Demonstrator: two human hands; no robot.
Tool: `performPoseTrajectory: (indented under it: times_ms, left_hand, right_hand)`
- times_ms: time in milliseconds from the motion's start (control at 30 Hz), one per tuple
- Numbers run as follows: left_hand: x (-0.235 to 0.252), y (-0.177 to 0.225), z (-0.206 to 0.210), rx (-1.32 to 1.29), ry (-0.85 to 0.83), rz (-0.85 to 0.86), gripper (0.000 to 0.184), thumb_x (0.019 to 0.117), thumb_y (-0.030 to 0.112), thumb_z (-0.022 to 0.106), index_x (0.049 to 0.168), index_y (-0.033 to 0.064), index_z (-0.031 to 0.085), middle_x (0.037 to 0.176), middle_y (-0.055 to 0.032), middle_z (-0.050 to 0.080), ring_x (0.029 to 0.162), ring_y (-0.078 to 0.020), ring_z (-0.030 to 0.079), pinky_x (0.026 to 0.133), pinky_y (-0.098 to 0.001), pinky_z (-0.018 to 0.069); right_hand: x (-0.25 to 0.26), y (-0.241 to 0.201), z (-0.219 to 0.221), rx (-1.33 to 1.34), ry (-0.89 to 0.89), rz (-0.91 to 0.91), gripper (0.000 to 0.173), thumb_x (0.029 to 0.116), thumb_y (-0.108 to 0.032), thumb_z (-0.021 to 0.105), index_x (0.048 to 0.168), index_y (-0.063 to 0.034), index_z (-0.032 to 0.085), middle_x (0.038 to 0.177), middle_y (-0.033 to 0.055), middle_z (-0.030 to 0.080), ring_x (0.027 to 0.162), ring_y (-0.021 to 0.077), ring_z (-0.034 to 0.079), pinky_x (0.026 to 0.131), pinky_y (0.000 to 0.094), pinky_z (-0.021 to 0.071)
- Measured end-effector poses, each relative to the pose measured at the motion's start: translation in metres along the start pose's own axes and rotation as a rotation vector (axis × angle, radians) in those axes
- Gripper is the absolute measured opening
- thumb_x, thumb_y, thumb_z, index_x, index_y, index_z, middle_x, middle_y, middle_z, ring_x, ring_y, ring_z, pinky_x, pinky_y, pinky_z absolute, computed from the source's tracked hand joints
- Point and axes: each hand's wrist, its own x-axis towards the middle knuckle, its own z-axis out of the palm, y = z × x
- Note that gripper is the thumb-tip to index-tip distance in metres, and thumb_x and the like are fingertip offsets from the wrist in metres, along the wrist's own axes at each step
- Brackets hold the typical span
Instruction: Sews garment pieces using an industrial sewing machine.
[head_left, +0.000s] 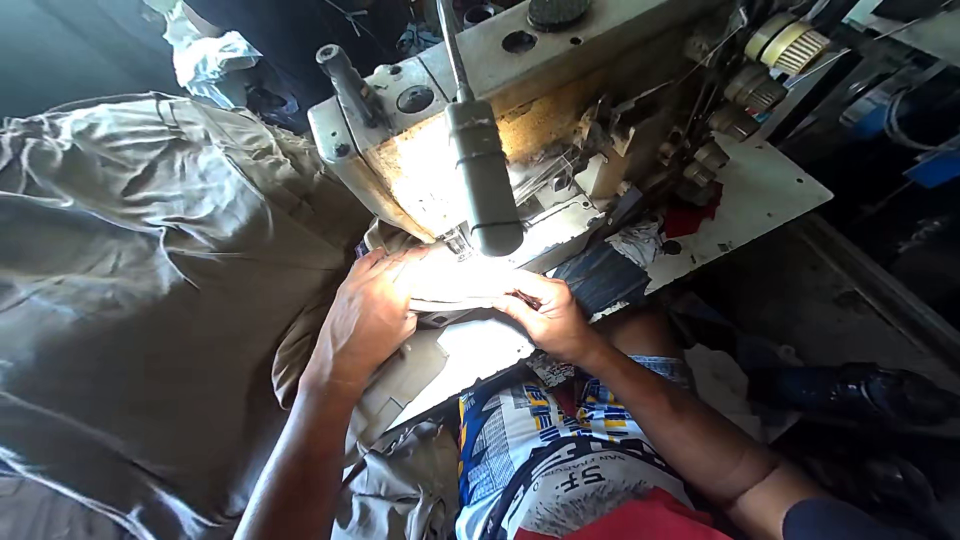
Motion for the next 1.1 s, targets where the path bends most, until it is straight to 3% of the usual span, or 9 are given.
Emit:
performPoseTrajectory:
  times_ms: [167,233,333,500,567,700,900,1000,1100]
  left_hand:
    - [-0.008,0.001,-0.029,-0.033,-0.136,-0.056,0.057,0.0814,0.04,0.068,0.132,0.0131,0.064,0.144,-0.0032,0.058,0.135,-0.0238,0.053,0.115,-0.058,0.0363]
    - [-0.015,0.01,-0.034,-0.031,-0.08,-0.032,0.044,0.0865,0.035,0.069,0.122,0.0079,0.068,0.14,-0.0079,0.062,0.132,-0.0274,0.057,0.115,-0.0586,0.0367]
    - [-0.022,0.027,-0.022,-0.096,0.006,0.042,0.019,0.0923,0.02,0.063,0.104,0.0087,0.074,0.106,-0.0082,0.072,0.109,-0.0274,0.066,0.108,-0.0531,0.0456]
    - [-0.023,0.039,0.013,-0.055,0.035,0.011,0.041,0.0947,0.038,0.066,0.13,0.0196,0.07,0.119,-0.0101,0.067,0.116,-0.0291,0.061,0.108,-0.0548,0.0414]
    - [-0.027,0.037,0.024,-0.066,0.141,0.008,0.027,0.0941,0.026,0.066,0.116,0.0147,0.076,0.117,-0.0141,0.067,0.117,-0.0327,0.061,0.107,-0.0545,0.0427]
    - [-0.03,0.038,0.024,-0.07,0.149,0.053,0.022,0.0947,0.03,0.064,0.097,0.0111,0.076,0.131,-0.0137,0.066,0.127,-0.0328,0.058,0.109,-0.0526,0.0432]
    - [-0.025,0.043,0.021,-0.06,0.098,0.085,0.025,0.0948,0.031,0.061,0.093,0.0094,0.073,0.131,-0.0093,0.068,0.124,-0.0294,0.061,0.112,-0.0546,0.0407]
    - [-0.028,0.041,0.023,-0.092,0.16,0.142,0.019,0.094,0.024,0.062,0.089,0.0086,0.071,0.118,-0.0114,0.072,0.115,-0.0303,0.066,0.107,-0.053,0.0453]
    - [-0.03,0.039,0.024,-0.085,0.22,0.154,0.017,0.0962,0.016,0.062,0.105,0.0111,0.076,0.119,-0.0083,0.073,0.115,-0.0283,0.066,0.106,-0.052,0.0463]
  right_hand:
    - [0.0,0.003,-0.003,-0.055,-0.025,-0.023,0.008,0.0957,-0.002,0.068,0.101,0.0011,0.074,0.099,0.0084,0.073,0.088,0.0128,0.07,0.082,0.0307,0.0618]
    - [-0.001,0.002,-0.008,-0.199,-0.101,-0.044,0.01,0.0977,-0.008,0.067,0.102,-0.0031,0.075,0.101,0.0047,0.073,0.092,0.0098,0.069,0.084,0.0293,0.0605]
    - [-0.002,0.002,-0.013,-0.406,-0.24,-0.118,0.016,0.1007,-0.018,0.065,0.108,-0.0096,0.076,0.103,0.0018,0.073,0.093,0.0087,0.068,0.084,0.0303,0.0591]
    - [-0.002,0.001,-0.013,-0.474,-0.308,-0.22,0.017,0.1009,-0.016,0.062,0.108,-0.013,0.078,0.102,0.0039,0.072,0.091,0.0122,0.069,0.078,0.0333,0.0586]
    - [-0.006,0.001,-0.016,-0.436,-0.307,-0.215,0.017,0.1021,-0.017,0.062,0.106,-0.0116,0.078,0.102,0.0038,0.073,0.095,0.0116,0.069,0.083,0.0322,0.0586]
    - [-0.022,0.003,-0.02,-0.408,-0.272,-0.218,0.018,0.1027,-0.014,0.061,0.108,-0.0085,0.077,0.108,0.0051,0.076,0.102,0.013,0.071,0.09,0.0333,0.0589]
    - [-0.035,-0.005,-0.018,-0.399,-0.167,-0.175,0.015,0.1022,-0.015,0.063,0.101,-0.0066,0.076,0.101,0.0052,0.074,0.094,0.0126,0.07,0.081,0.0313,0.0594]
    - [-0.035,-0.005,-0.016,-0.342,-0.133,-0.16,0.014,0.1006,-0.013,0.065,0.098,-0.0044,0.076,0.099,0.0067,0.074,0.094,0.0124,0.07,0.082,0.0299,0.0596]
    - [-0.032,-0.008,-0.013,-0.272,-0.102,-0.146,0.012,0.0987,-0.011,0.068,0.096,-0.0019,0.075,0.099,0.0083,0.073,0.094,0.0126,0.07,0.085,0.0292,0.0597]
